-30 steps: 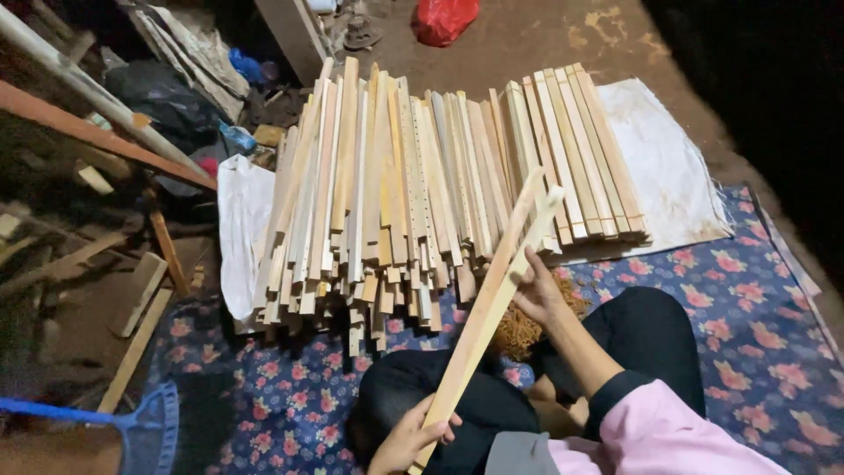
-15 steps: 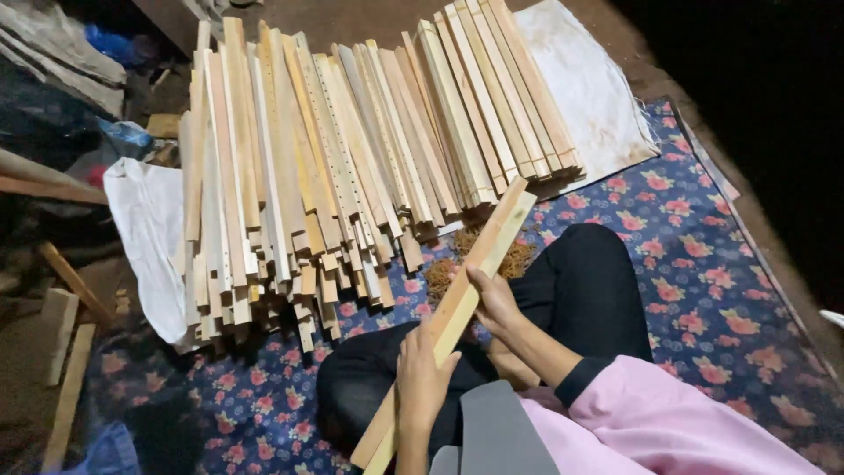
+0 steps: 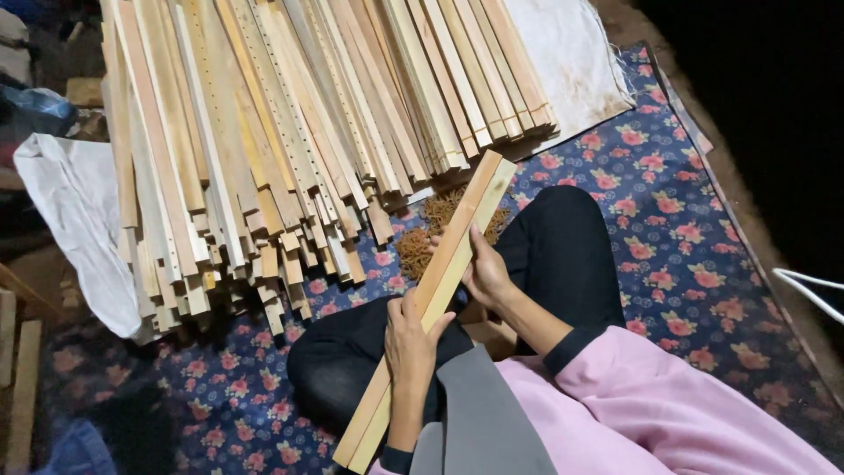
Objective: Wrapping rubber bands around the ends of wooden sticks, likely for bundling or as part of a manufacturing process.
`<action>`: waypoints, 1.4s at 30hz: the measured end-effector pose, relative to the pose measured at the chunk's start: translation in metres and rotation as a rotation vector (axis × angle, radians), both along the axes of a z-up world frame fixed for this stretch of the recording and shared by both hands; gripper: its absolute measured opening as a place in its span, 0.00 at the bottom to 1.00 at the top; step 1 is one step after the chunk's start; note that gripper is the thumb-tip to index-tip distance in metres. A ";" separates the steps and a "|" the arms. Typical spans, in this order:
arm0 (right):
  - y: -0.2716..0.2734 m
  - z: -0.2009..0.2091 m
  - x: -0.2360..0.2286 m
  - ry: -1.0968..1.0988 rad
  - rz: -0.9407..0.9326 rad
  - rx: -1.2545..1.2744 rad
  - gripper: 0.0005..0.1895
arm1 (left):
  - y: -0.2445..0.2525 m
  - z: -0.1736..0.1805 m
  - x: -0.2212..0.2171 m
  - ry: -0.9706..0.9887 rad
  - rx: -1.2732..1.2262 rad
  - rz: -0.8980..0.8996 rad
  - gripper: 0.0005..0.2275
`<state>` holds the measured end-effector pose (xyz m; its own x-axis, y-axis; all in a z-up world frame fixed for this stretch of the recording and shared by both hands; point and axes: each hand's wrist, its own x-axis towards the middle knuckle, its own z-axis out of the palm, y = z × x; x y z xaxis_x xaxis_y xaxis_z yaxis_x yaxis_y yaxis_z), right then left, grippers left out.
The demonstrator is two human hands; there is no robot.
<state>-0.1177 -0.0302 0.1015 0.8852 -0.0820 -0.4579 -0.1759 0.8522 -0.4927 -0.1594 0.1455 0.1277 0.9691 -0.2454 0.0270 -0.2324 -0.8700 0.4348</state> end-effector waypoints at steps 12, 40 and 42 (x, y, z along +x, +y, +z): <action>0.003 -0.043 -0.005 -0.050 -0.054 0.118 0.42 | 0.006 0.009 -0.015 -0.109 0.032 0.009 0.18; -0.094 -0.018 0.015 0.030 -0.121 -0.480 0.27 | 0.021 0.006 -0.014 -0.059 -0.098 -0.086 0.17; -0.090 -0.012 0.014 -0.007 -0.139 -0.463 0.26 | 0.024 0.004 -0.013 -0.092 -0.085 -0.087 0.18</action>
